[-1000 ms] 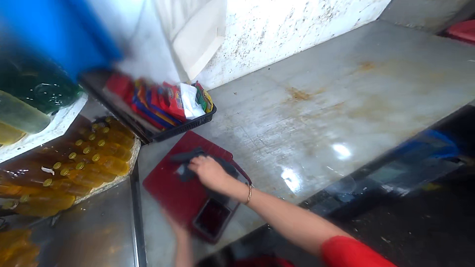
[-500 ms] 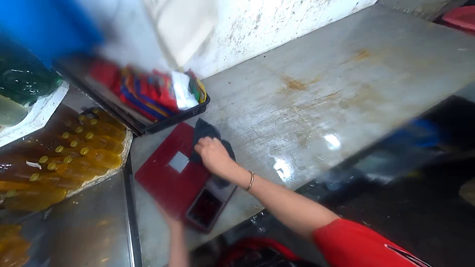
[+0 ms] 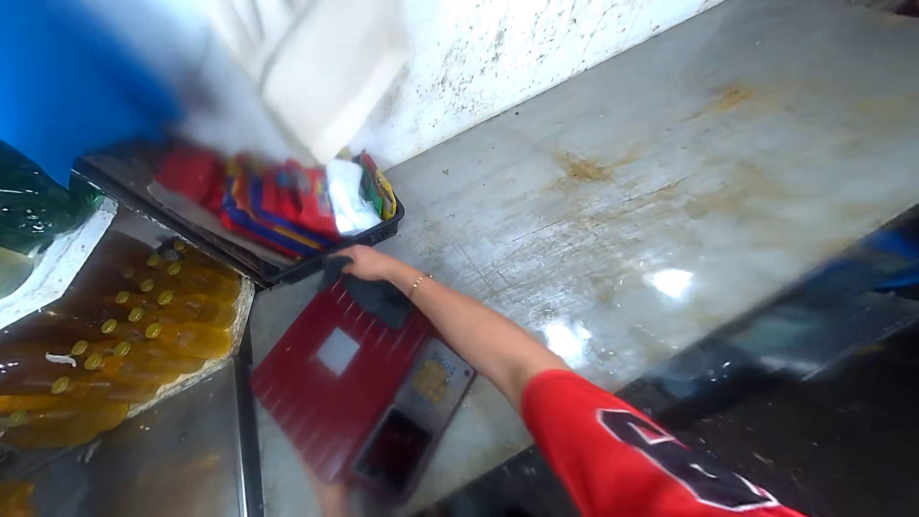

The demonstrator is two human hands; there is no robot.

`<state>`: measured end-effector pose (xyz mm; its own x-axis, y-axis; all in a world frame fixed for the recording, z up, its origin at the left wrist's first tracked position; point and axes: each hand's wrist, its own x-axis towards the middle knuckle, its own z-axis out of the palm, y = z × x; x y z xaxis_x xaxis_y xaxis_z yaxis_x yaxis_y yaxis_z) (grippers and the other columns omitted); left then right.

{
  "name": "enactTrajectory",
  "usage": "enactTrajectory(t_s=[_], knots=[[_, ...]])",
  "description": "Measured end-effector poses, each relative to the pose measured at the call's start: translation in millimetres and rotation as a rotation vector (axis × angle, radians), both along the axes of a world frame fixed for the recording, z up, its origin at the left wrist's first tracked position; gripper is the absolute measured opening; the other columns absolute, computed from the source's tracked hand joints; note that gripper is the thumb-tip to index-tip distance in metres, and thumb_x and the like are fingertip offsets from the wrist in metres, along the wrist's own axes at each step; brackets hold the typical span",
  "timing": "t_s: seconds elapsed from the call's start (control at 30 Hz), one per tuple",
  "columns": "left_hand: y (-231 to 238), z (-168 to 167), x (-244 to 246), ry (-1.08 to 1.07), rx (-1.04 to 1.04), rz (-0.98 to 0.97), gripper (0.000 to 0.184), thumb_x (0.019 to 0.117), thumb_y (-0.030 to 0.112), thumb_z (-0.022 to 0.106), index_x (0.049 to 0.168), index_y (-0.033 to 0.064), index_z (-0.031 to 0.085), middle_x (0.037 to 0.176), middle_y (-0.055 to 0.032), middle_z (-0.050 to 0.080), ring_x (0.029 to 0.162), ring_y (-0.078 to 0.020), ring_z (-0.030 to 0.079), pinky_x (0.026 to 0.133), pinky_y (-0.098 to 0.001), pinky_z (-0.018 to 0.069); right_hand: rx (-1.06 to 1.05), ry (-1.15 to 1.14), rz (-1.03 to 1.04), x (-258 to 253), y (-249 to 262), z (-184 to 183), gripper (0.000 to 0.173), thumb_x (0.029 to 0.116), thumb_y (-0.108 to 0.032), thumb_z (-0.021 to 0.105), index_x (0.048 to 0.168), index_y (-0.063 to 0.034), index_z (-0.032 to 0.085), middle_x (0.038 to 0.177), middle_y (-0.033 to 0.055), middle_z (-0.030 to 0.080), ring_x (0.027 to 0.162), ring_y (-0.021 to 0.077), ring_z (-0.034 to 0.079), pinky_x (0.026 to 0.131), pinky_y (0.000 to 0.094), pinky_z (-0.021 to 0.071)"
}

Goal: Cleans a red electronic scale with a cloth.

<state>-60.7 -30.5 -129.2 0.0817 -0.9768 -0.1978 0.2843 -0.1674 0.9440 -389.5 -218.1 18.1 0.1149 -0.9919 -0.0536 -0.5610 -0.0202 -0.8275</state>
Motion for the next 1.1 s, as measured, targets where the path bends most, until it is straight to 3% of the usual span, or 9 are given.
enactTrajectory(t_s=[0.07,0.13,0.2,0.37,0.47,0.63,0.8,0.93,1.1], knots=[[4,7,-8,-0.007,-0.029,0.030,0.047,0.1093,0.038,0.015,0.131,0.0071,0.043,0.102,0.0055,0.069,0.093,-0.0001,0.068,0.080,-0.0239,0.0588,-0.003,-0.071,-0.021,-5,-2,-6,0.043,0.1043,-0.009,0.057,0.147,-0.0047,0.055,0.145,0.0208,0.058,0.137,0.0345,0.053,0.117,0.0530,0.0381],[11,1,-4,0.009,-0.125,-0.021,0.046,0.1001,0.046,0.050,0.126,0.0074,0.046,0.102,0.0055,0.070,0.095,0.0003,0.068,0.082,-0.0226,0.0593,-0.063,-0.076,-0.028,-11,36,-19,0.044,0.1027,-0.006,0.058,0.147,-0.0071,0.056,0.154,0.0137,0.052,0.140,0.0308,0.052,0.117,0.0518,0.0390],[14,1,-2,0.079,-0.147,-0.055,0.068,0.0680,0.056,0.088,0.115,0.0141,0.064,0.096,0.0047,0.077,0.092,-0.0025,0.072,0.080,-0.0248,0.0609,-0.045,-0.063,-0.018,-24,103,-22,0.047,0.1025,-0.004,0.054,0.149,-0.0075,0.053,0.161,0.0094,0.044,0.146,0.0250,0.046,0.122,0.0469,0.0352],[12,5,-5,-0.025,-0.020,0.008,0.045,0.1071,0.038,0.027,0.131,0.0014,0.040,0.101,0.0063,0.069,0.092,0.0041,0.066,0.081,-0.0187,0.0570,-0.007,-0.105,-0.072,-39,200,-10,0.050,0.0977,0.006,0.048,0.145,-0.0045,0.057,0.160,0.0124,0.044,0.148,0.0236,0.043,0.123,0.0409,0.0338],[12,5,-1,-0.073,-0.046,-0.010,0.043,0.1048,0.035,0.033,0.131,0.0017,0.041,0.102,0.0054,0.069,0.093,0.0035,0.066,0.083,-0.0193,0.0572,0.056,-0.051,-0.027,-33,126,0,0.044,0.1033,-0.002,0.049,0.146,-0.0060,0.056,0.158,0.0111,0.048,0.146,0.0262,0.045,0.121,0.0470,0.0341],[9,7,-6,-0.051,-0.143,-0.007,0.062,0.0793,0.049,0.079,0.118,0.0081,0.051,0.094,0.0088,0.073,0.091,0.0018,0.070,0.081,-0.0213,0.0592,-0.048,-0.004,0.036,-14,12,-11,0.044,0.1032,-0.004,0.054,0.147,-0.0048,0.055,0.148,0.0192,0.057,0.140,0.0336,0.051,0.119,0.0522,0.0360],[10,10,-6,0.032,-0.152,-0.060,0.062,0.0669,0.047,0.091,0.110,0.0130,0.062,0.090,0.0067,0.075,0.086,-0.0008,0.071,0.077,-0.0220,0.0600,-0.119,-0.113,-0.008,-29,105,-24,0.045,0.1034,-0.002,0.051,0.149,-0.0029,0.052,0.159,0.0134,0.046,0.146,0.0254,0.046,0.123,0.0444,0.0334],[7,16,-14,0.036,-0.096,-0.029,0.038,0.0981,0.035,0.051,0.120,0.0043,0.050,0.094,0.0044,0.073,0.089,-0.0008,0.070,0.079,-0.0229,0.0597,-0.196,-0.338,-0.365,-8,206,-68,0.048,0.1037,-0.010,0.050,0.151,-0.0044,0.049,0.153,0.0137,0.053,0.142,0.0222,0.048,0.121,0.0429,0.0359],[8,26,-34,0.067,0.028,0.044,0.056,0.1078,0.036,0.002,0.126,0.0091,0.048,0.100,0.0031,0.070,0.093,-0.0061,0.068,0.080,-0.0294,0.0591,-0.270,-0.004,-0.781,109,230,-79,0.064,0.1012,-0.023,0.054,0.158,0.0012,0.036,0.163,0.0271,0.033,0.154,0.0426,0.026,0.124,0.0680,0.0094]])
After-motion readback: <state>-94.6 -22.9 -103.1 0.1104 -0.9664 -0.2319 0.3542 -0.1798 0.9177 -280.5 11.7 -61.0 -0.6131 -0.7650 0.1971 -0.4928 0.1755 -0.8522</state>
